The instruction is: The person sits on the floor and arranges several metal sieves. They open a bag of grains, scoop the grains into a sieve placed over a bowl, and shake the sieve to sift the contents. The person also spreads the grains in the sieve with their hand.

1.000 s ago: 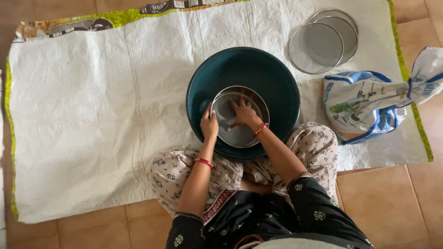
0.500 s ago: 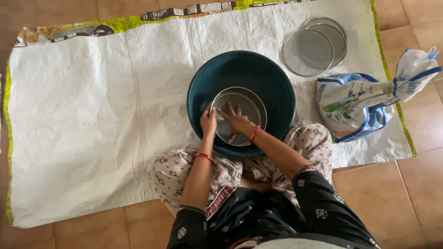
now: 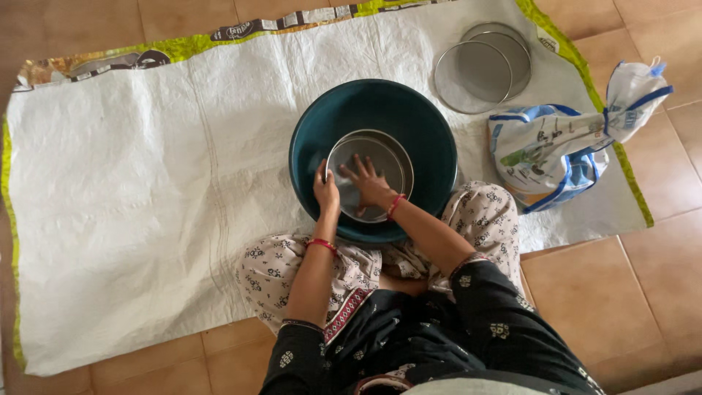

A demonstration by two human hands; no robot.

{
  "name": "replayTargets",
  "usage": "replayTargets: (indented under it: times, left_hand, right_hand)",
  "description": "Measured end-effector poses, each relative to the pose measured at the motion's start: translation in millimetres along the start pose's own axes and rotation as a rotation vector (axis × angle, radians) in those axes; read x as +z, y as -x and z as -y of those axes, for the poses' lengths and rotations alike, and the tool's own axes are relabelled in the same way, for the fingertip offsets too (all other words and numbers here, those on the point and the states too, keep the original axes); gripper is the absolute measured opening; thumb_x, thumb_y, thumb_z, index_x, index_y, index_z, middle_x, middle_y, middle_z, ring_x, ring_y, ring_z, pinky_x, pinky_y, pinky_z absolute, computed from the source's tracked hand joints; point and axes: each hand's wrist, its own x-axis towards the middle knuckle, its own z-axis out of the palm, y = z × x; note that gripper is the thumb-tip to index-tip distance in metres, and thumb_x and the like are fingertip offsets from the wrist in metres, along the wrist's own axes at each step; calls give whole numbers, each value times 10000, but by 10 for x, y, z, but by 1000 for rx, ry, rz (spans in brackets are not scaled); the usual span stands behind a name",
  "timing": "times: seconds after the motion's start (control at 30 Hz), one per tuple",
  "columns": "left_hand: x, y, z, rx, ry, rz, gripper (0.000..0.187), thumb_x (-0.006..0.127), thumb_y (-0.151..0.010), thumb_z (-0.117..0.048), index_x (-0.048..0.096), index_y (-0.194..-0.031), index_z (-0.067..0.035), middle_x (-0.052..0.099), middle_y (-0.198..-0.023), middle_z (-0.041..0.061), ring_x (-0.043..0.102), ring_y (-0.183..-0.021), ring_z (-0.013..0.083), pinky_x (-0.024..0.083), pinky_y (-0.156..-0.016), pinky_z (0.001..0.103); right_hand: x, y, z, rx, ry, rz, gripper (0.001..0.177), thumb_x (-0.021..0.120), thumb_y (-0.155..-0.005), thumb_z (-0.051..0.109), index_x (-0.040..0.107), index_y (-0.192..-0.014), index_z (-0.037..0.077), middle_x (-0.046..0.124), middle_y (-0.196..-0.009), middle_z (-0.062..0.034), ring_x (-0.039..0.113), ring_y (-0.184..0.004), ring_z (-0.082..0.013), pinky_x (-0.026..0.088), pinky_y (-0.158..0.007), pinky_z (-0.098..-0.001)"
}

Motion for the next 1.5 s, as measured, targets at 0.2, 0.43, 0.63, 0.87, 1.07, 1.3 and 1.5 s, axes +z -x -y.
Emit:
replayTargets:
  times: [0.2,0.43,0.63,0.87,1.07,1.3,1.5]
  left_hand:
    - [96,381,-178,-370,-183,44,1152,840,-801,-141,69,-1656,-170,538,-1362,354,527,-975,331,438,-808,410]
    - [-23,6,-25,-687,106,145,1035,896,-806,-529,470,-1520,88,744,-1076,123,746,-841,214,600,-667,341]
    - [-17,-32,48,-771,-81,50,1004,780,-743,-372,209,-1565,-279,566,-1349,168,615,-1085,358,523,-762,580]
    - [31,108,36,-794,-236,262,915,646,-865,-388,83,-1586,-356,498,-1404,156,576,-1214,379,562,-818,648]
    - [40,155,-14,-797,-242,302,1031,709,-803,-261,9,-1557,-335,580,-1348,187,665,-1131,418,600,-811,615]
    - [-80,151,351,-775,-324,303,770,606,-834,-216,283,-1533,-244,567,-1322,165,664,-1065,390,633,-759,623]
    - [-176,153,328,-541,-937,451,484,603,-932,-387,731,-1167,16,765,-1009,274,786,-884,386,630,-800,464]
  right_hand:
    - [173,-227,-298,550,-566,-175,1437,908,-623,549,-83,-1645,355,-142,-1711,-205,-39,-1526,-527,279,-1132,-755]
    - [319,-29,-450,244,-139,-34,1466,907,-616,636,-49,-1655,241,-103,-1674,-327,-74,-1480,-649,251,-1122,-758]
    - [300,-78,-787,157,-126,-48,1525,924,-527,668,-15,-1652,246,-93,-1651,-357,-53,-1470,-644,241,-1182,-672]
    - [9,-259,-563,472,-263,9,1643,936,-445,700,-77,-1661,259,-96,-1638,-356,-88,-1469,-635,219,-1167,-734]
    - [-171,-243,-550,416,-124,128,1644,944,-419,722,-27,-1664,265,-46,-1623,-422,6,-1454,-674,313,-1183,-637]
    - [-172,-153,-384,448,-126,79,1594,932,-460,671,-40,-1659,267,-89,-1646,-385,-17,-1488,-665,418,-1121,-601]
    - [-41,-148,-551,328,42,124,1435,925,-589,622,8,-1655,340,-124,-1680,-266,-111,-1503,-538,240,-1197,-681]
